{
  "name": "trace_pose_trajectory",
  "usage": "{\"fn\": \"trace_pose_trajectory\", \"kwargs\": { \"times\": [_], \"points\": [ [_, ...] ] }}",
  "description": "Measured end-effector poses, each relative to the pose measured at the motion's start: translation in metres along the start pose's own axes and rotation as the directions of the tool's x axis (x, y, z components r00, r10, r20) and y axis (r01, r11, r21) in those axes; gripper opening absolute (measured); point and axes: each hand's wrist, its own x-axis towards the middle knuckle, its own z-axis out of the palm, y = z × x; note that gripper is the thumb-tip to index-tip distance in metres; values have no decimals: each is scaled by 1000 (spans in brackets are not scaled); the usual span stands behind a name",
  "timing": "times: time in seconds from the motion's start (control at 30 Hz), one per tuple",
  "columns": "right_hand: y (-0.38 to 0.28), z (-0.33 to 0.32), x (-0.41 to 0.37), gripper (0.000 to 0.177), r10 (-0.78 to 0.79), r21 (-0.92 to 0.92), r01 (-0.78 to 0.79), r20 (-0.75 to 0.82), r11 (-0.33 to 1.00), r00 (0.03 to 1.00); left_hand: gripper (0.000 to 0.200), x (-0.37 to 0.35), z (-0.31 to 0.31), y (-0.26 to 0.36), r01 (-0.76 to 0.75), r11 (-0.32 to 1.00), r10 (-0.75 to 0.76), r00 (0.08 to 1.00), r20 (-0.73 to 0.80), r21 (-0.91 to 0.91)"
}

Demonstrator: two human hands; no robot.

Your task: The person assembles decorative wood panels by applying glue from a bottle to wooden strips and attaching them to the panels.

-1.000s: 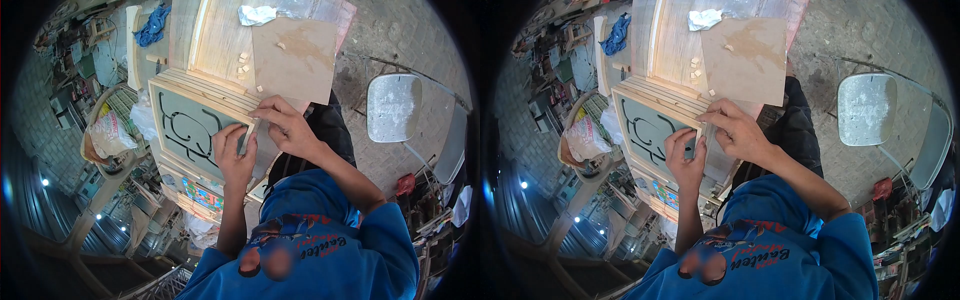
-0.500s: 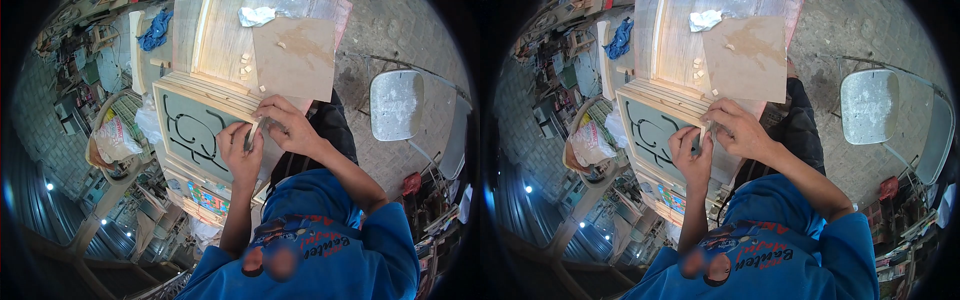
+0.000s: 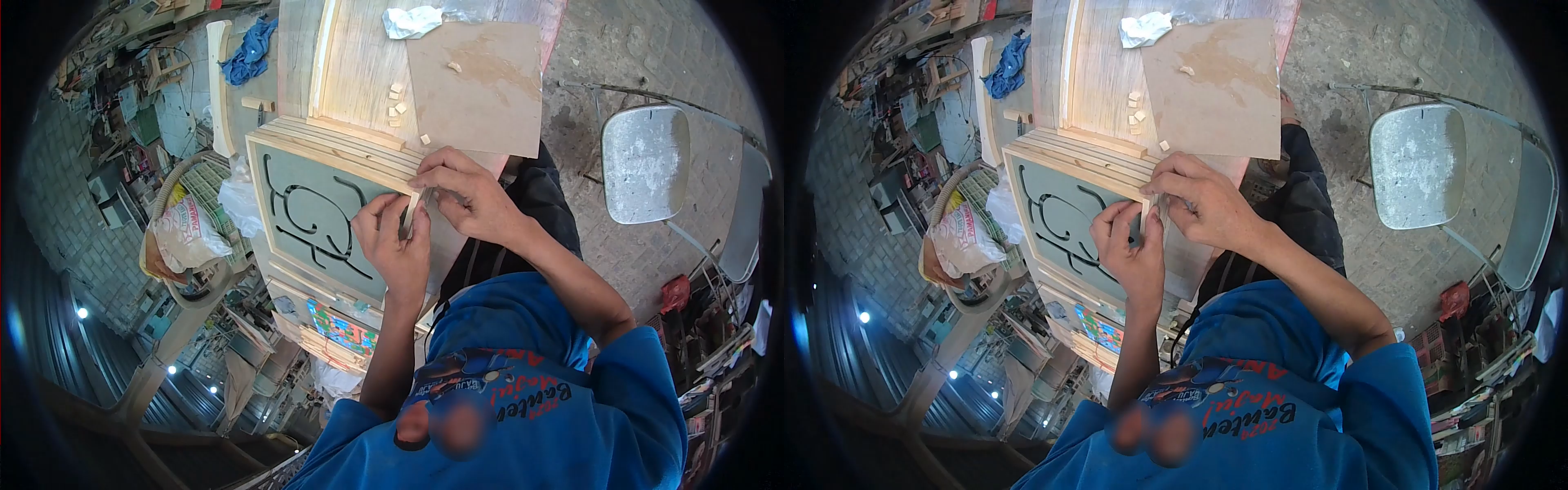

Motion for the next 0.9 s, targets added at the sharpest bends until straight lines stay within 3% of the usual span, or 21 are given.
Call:
{"fn": "trace_pose_trajectory", "kwargs": {
  "times": [0.6, 0.67, 0.73, 0.77, 0.83, 0.9],
  "points": [
    [-6, 0, -7, 44, -50, -91, 45, -57, 995, 997, 23, 2, -7, 0, -11, 1000, 11, 1000, 0, 20],
    [-7, -3, -13, 43, -52, -120, 41, -89, 992, 995, 24, 0, -18, -4, 6, 991, -4, 1000, 10, -132],
    [-2, -9, -21, 27, 30, -41, -41, -222, 998, 975, 24, -12, -33, -14, 20, 993, -23, 999, -28, -117],
    [-5, -10, -23, 10, 34, -5, -37, -310, 999, 950, 23, -20, -42, -20, 28, 995, -34, 998, -59, -98],
    [-2, -18, -30, 3, -15, 58, 40, -382, 998, 924, 20, -39, -59, -35, 69, 992, -80, 991, -104, -109],
    [-9, -30, -41, 3, 77, 61, -57, -403, 997, 912, 17, -65, -72, -57, 266, 936, -305, 941, -151, -229]
  ]
}}
